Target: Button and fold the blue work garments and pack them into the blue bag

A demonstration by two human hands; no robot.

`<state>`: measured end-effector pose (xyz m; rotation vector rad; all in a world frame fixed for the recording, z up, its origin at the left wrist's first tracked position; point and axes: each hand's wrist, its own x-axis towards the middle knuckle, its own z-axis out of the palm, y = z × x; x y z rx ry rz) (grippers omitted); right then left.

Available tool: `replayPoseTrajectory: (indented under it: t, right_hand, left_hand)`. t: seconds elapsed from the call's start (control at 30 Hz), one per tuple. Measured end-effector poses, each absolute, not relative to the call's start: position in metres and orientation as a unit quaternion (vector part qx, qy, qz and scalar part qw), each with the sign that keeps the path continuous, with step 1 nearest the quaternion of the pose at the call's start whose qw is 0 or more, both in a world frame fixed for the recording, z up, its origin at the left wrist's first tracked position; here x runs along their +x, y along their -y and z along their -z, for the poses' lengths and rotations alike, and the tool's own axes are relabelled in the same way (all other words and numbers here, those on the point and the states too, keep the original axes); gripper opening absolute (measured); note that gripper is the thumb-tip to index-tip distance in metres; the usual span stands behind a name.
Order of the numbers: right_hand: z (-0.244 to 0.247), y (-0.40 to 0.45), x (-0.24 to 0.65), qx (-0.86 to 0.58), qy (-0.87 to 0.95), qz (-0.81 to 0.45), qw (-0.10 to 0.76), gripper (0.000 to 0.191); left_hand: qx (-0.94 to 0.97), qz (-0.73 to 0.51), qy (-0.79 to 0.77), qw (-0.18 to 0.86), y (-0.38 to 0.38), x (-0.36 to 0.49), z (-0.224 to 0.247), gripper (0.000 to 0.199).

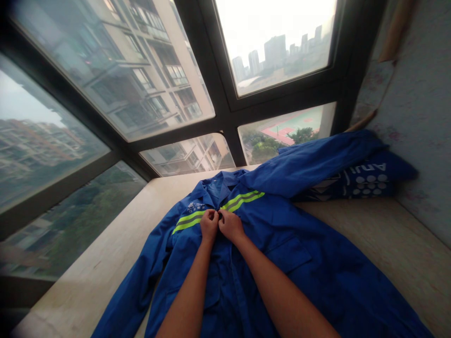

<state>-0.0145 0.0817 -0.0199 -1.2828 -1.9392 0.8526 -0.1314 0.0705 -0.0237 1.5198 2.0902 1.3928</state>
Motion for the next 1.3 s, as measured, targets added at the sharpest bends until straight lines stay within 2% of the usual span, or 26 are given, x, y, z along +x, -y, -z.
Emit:
replayPoseTrajectory:
  t: [0.5, 0.77, 1.07, 1.3]
  right_hand:
    - [0.022, -0.082, -0.014, -0.494, 0.732, -0.318, 0.345, 0.041]
    - [0.024, -0.088, -0.013, -0.506, 0.714, -0.321, 0.362, 0.025]
    - [0.028, -0.09, -0.015, -0.519, 0.708, -0.311, 0.364, 0.024]
    - [0.028, -0.086, -0.015, -0.517, 0.718, -0.299, 0.356, 0.025]
  left_hand:
    - [0.506, -0.5, -0.689, 0.144, -0.07, -0.136, 0.026, 0.012]
    - [0.515, -0.502, -0.669, 0.189, -0.068, -0.136, 0.025, 0.016]
    - [0.513, -0.499, -0.679, 0.164, -0.069, -0.133, 0.025, 0.005]
    - [0.501, -0.5, -0.687, 0.166, -0.07, -0.135, 0.029, 0.008]
